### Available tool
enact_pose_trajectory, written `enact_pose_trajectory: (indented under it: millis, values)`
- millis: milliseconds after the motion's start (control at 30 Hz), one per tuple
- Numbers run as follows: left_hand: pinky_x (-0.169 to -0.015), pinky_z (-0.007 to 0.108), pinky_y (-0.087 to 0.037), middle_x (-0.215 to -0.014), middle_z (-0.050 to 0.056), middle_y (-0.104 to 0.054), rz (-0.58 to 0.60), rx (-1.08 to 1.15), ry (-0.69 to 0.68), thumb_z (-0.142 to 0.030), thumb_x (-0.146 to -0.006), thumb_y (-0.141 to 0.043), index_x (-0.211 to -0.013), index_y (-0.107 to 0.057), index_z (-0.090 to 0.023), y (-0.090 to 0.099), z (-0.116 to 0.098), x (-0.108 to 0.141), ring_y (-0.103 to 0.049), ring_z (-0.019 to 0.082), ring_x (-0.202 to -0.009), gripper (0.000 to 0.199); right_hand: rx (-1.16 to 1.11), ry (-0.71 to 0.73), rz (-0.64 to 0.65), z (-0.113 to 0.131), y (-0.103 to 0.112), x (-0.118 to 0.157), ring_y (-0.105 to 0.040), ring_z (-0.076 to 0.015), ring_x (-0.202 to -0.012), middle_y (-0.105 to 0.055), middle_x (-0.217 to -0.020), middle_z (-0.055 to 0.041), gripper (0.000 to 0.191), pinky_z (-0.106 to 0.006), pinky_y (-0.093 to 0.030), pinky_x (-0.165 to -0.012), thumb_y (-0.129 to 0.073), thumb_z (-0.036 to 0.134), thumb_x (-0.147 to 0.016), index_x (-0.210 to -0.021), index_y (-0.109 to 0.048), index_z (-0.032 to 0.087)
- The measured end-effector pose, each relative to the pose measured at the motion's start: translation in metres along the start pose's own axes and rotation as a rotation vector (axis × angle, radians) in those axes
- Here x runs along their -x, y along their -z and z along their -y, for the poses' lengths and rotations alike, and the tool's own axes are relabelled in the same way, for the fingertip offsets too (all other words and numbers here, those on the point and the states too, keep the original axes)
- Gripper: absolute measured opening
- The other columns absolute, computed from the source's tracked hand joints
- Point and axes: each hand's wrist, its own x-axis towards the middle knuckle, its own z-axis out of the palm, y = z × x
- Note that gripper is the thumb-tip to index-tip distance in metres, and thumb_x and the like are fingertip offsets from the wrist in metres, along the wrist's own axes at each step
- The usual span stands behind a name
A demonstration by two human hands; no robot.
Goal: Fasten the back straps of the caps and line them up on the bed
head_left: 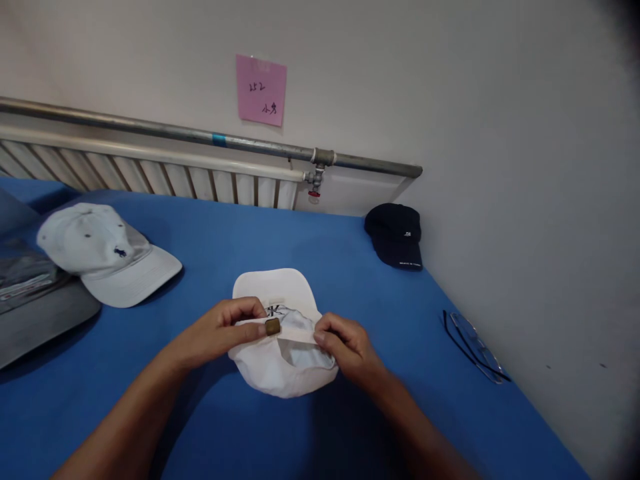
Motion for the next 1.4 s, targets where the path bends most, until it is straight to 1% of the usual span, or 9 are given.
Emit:
enact_pose_trajectory:
  millis: [367, 500, 567, 733, 833, 967, 1067, 1200, 1400]
  values:
    - [-0.050, 0.021, -0.027, -0.064, -0.004, -0.047, -0.006, -0.031, 0.008, -0.046, -0.082, -0.064, -0.078, -0.057, -0.015, -0.003, -0.001, 0.000, -0.037, 0.008, -0.055, 0.032, 0.215, 0.108, -0.128, -0.004, -0.004, -0.004, -0.049, -0.0119, -0.058, -0.051, -0.060, 0.0032, 0.020, -0.024, -0.039, -0.057, -0.051, 0.023, -0.085, -0.066, -0.053, 0.020]
    - [-0.050, 0.021, -0.027, -0.064, -0.004, -0.047, -0.024, -0.070, 0.003, -0.047, -0.083, -0.063, -0.077, -0.058, -0.014, -0.005, -0.002, -0.002, -0.037, 0.008, -0.056, 0.033, 0.412, 0.354, -0.332, 0.005, -0.008, 0.000, -0.060, -0.0182, -0.079, -0.063, -0.084, -0.0046, 0.008, -0.032, -0.048, -0.073, -0.053, 0.016, -0.086, -0.084, -0.060, 0.019]
    - [-0.051, 0.021, -0.027, -0.065, -0.003, -0.047, -0.028, -0.088, 0.005, -0.046, -0.083, -0.064, -0.076, -0.058, -0.014, -0.008, -0.002, -0.003, -0.038, 0.009, -0.058, 0.033, 0.504, 0.534, -0.425, 0.017, -0.010, 0.009, -0.061, -0.0215, -0.092, -0.064, -0.098, -0.0084, 0.015, -0.040, -0.049, -0.083, -0.054, 0.010, -0.084, -0.093, -0.060, 0.019]
    - [-0.052, 0.021, -0.030, -0.068, -0.002, -0.050, -0.025, -0.097, 0.035, -0.045, -0.083, -0.063, -0.079, -0.060, -0.014, -0.012, -0.003, -0.003, -0.041, 0.010, -0.059, 0.031, 0.430, 0.746, -0.298, 0.048, -0.023, 0.039, -0.062, -0.0195, -0.093, -0.064, -0.098, -0.0079, 0.027, -0.038, -0.052, -0.087, -0.053, 0.001, -0.079, -0.099, -0.058, 0.018]
    - [-0.052, 0.022, -0.031, -0.069, -0.002, -0.051, -0.013, -0.093, 0.019, -0.045, -0.084, -0.063, -0.080, -0.060, -0.015, -0.011, -0.004, -0.002, -0.042, 0.010, -0.060, 0.031, 0.322, 0.622, -0.131, 0.047, -0.036, 0.042, -0.063, -0.0192, -0.095, -0.063, -0.109, -0.0105, 0.031, -0.032, -0.056, -0.081, -0.055, 0.003, -0.081, -0.106, -0.058, 0.021]
    - [-0.053, 0.022, -0.031, -0.069, -0.002, -0.051, 0.009, -0.078, -0.052, -0.041, -0.085, -0.063, -0.079, -0.061, -0.016, -0.010, -0.002, 0.001, -0.041, 0.010, -0.060, 0.026, 0.302, 0.404, -0.191, 0.027, -0.045, 0.032, -0.055, -0.0276, -0.119, -0.052, -0.134, -0.0130, 0.034, -0.046, -0.050, -0.096, -0.054, 0.014, -0.085, -0.117, -0.055, 0.026]
    - [-0.055, 0.022, -0.032, -0.071, -0.001, -0.052, 0.039, -0.063, -0.106, -0.038, -0.085, -0.063, -0.080, -0.062, -0.016, -0.010, -0.002, 0.003, -0.043, 0.011, -0.062, 0.023, 0.239, 0.265, -0.208, 0.015, -0.045, 0.025, -0.054, -0.0261, -0.122, -0.048, -0.140, -0.0127, 0.034, -0.043, -0.050, -0.095, -0.051, 0.016, -0.088, -0.121, -0.055, 0.026]
    - [-0.059, 0.024, -0.035, -0.077, 0.000, -0.056, 0.116, -0.050, -0.159, -0.036, -0.085, -0.064, -0.081, -0.062, -0.016, -0.013, -0.002, 0.003, -0.047, 0.012, -0.067, 0.020, 0.115, 0.213, -0.213, 0.009, -0.045, 0.018, -0.054, -0.0226, -0.121, -0.059, -0.129, -0.0106, 0.034, -0.039, -0.046, -0.099, -0.044, 0.009, -0.086, -0.114, -0.057, 0.023]
    - [-0.059, 0.024, -0.033, -0.073, -0.001, -0.053, 0.154, -0.094, -0.130, -0.037, -0.084, -0.064, -0.082, -0.063, -0.016, -0.013, 0.000, 0.002, -0.044, 0.012, -0.066, 0.022, 0.051, 0.149, -0.074, 0.010, -0.045, 0.012, -0.062, -0.0158, -0.083, -0.067, -0.091, -0.0028, 0.024, -0.028, -0.048, -0.077, -0.047, 0.010, -0.083, -0.099, -0.061, 0.021]
